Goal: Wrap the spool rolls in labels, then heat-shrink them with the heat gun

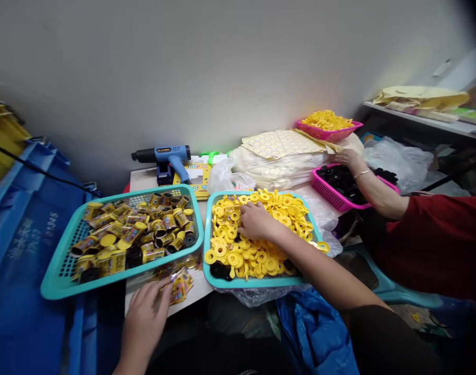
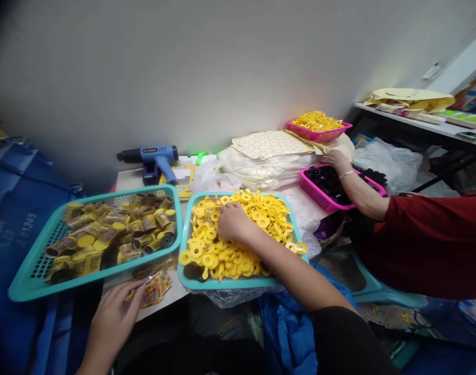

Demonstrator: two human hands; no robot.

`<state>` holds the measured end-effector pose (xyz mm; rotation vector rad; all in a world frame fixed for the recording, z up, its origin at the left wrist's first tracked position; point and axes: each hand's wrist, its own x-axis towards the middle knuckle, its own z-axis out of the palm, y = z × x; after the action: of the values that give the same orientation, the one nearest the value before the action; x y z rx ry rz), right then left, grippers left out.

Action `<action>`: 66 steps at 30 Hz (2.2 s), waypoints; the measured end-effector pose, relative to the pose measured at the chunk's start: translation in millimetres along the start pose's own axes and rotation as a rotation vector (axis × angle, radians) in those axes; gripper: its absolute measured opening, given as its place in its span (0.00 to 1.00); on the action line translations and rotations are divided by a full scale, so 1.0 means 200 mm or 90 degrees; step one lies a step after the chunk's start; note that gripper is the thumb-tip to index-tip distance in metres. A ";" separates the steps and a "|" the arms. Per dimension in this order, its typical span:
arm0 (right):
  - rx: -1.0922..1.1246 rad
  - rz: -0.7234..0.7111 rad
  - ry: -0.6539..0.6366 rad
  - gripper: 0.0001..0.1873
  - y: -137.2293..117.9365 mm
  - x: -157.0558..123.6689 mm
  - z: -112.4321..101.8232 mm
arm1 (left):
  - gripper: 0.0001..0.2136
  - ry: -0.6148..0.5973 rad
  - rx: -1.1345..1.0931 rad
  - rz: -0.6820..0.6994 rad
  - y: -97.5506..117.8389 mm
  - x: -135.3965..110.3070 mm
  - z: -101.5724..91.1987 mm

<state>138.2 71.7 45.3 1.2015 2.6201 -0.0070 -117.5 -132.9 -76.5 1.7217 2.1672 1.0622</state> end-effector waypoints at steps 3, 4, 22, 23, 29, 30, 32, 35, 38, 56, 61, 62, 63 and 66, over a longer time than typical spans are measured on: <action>-0.029 0.023 -0.014 0.19 -0.07 0.05 0.01 | 0.18 -0.053 0.019 -0.106 -0.07 -0.02 0.04; -0.038 0.029 -0.019 0.18 -0.09 0.07 0.01 | 0.19 -0.066 0.011 -0.135 -0.08 -0.02 0.05; 0.300 0.046 0.190 0.23 0.15 -0.03 -0.05 | 0.14 -0.012 -0.096 -0.244 -0.09 0.00 -0.02; 0.374 0.047 0.229 0.25 0.15 -0.05 -0.04 | 0.15 -0.008 -0.094 -0.223 -0.08 0.00 -0.01; 0.787 -0.033 0.283 0.14 -0.04 -0.22 -0.01 | 0.11 -0.071 -0.107 -0.189 -0.12 0.02 0.07; 0.814 -0.050 0.268 0.14 -0.08 -0.25 0.00 | 0.12 -0.073 -0.108 -0.198 -0.13 0.03 0.07; 0.824 -0.078 0.242 0.13 -0.18 -0.30 0.03 | 0.14 -0.065 -0.104 -0.216 -0.15 0.03 0.07; 0.780 -0.117 0.237 0.11 -0.28 -0.36 0.09 | 0.18 -0.071 -0.096 -0.206 -0.16 0.04 0.06; 0.788 -0.162 0.238 0.11 -0.35 -0.39 0.14 | 0.13 -0.091 -0.093 -0.177 -0.15 0.05 0.06; 1.002 -0.117 0.102 0.07 -0.61 -0.32 0.23 | 0.14 0.163 -0.175 -0.205 0.00 -0.01 -0.12; 1.013 -0.022 0.061 0.18 -0.77 -0.20 0.20 | 0.13 0.209 -0.348 -0.289 0.20 0.00 -0.14; 1.031 -0.015 0.053 0.15 -0.79 -0.18 0.20 | 0.14 0.207 -0.373 -0.292 0.23 0.01 -0.15; 1.054 -0.013 0.048 0.12 -0.80 -0.16 0.21 | 0.14 0.200 -0.399 -0.295 0.26 0.01 -0.15; 1.088 -0.001 0.070 0.11 -0.81 -0.15 0.22 | 0.18 0.122 -0.508 -0.306 0.32 0.02 -0.16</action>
<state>46.4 -62.1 -6.6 1.4093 2.2829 -2.5331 -86.8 -138.1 -11.8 0.7357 1.7170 1.6583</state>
